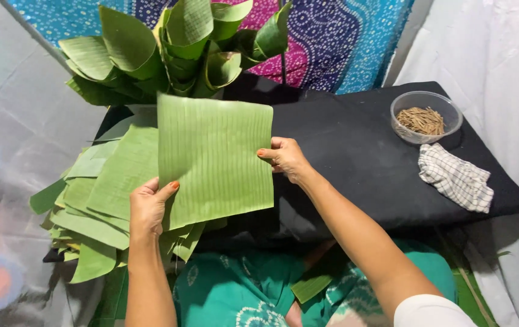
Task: Cleaning banana leaves with a cloth and folding them into cone shapes for food packaging.
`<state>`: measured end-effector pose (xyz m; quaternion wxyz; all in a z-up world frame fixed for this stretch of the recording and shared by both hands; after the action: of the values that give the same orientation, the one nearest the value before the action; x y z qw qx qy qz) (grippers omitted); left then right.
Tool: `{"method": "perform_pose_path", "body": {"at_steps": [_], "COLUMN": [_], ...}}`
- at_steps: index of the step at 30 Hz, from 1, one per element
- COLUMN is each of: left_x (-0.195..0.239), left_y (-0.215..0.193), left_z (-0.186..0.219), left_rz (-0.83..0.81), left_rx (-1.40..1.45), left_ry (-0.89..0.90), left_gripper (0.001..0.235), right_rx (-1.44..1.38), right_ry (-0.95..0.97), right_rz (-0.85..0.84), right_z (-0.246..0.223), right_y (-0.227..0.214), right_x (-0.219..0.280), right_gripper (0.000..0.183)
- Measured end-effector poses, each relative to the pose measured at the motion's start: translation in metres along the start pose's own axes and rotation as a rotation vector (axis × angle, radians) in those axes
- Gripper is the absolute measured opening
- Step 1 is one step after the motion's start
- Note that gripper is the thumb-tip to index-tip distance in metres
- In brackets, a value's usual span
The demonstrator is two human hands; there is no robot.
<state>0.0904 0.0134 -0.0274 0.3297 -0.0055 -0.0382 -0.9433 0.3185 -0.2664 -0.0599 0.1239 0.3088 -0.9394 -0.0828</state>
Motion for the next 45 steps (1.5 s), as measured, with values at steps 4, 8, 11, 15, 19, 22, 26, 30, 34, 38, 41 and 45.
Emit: {"method": "perform_pose_path", "body": {"at_steps": [4,8,11,15,19,22,26,30,34,38,41,45], "left_x": [-0.009,-0.009,-0.008,-0.020,-0.032,-0.040,-0.046,-0.013,0.004,0.005,-0.004,-0.011], "left_y": [0.032,0.085,0.132,0.186,0.238,0.264,0.275,0.274,0.276,0.272,0.272,0.270], "left_z": [-0.002,-0.001,0.001,-0.022,-0.065,-0.092,-0.129,-0.100,-0.079,-0.073,-0.079,-0.094], "left_rz": [-0.116,-0.251,-0.330,-0.399,-0.450,-0.410,-0.289,-0.265,-0.272,-0.215,-0.194,-0.229], "left_rx": [-0.041,-0.102,-0.148,-0.314,-0.453,-0.536,-0.786,-0.757,-0.688,-0.599,-0.575,-0.600], "left_ry": [-0.019,-0.059,-0.049,-0.031,-0.041,-0.007,0.005,0.103,0.206,0.272,0.323,0.342], "left_gripper": [0.027,0.030,0.032,0.032,0.028,0.021,0.017,0.021,0.028,0.044,0.039,0.030], "right_rx": [-0.059,-0.178,-0.126,0.023,0.081,0.147,0.685,1.633,1.522,1.698,1.549,1.185], "right_ry": [0.012,-0.061,-0.090,-0.123,-0.126,-0.139,-0.129,-0.194,0.146,-0.336,-0.731,-1.119], "right_rz": [0.043,0.176,0.269,0.380,0.457,0.515,0.670,0.821,0.642,0.770,0.733,0.267], "right_z": [0.008,0.007,0.013,0.017,0.015,0.012,-0.013,-0.053,-0.015,-0.046,-0.093,-0.101], "right_y": [-0.045,-0.109,-0.160,-0.225,-0.272,-0.301,-0.317,-0.312,-0.359,-0.344,-0.257,-0.096], "right_x": [-0.006,-0.004,0.009,0.040,0.081,0.107,0.150,0.191,0.198,0.204,0.200,0.168], "right_gripper": [0.027,0.033,0.030,0.025,0.022,0.021,0.010,0.030,0.046,0.045,0.042,0.028]}}
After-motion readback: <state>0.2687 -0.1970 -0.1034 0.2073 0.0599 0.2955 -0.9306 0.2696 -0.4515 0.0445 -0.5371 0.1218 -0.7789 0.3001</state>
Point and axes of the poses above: each hand's wrist, its own x-axis away from the middle knuckle, its own y-axis out of the palm, z = x × y, the point moved 9 cm from there along -x, towards the middle knuckle, and after that the axes turned 6 degrees about -z, right-handed, at the moved point
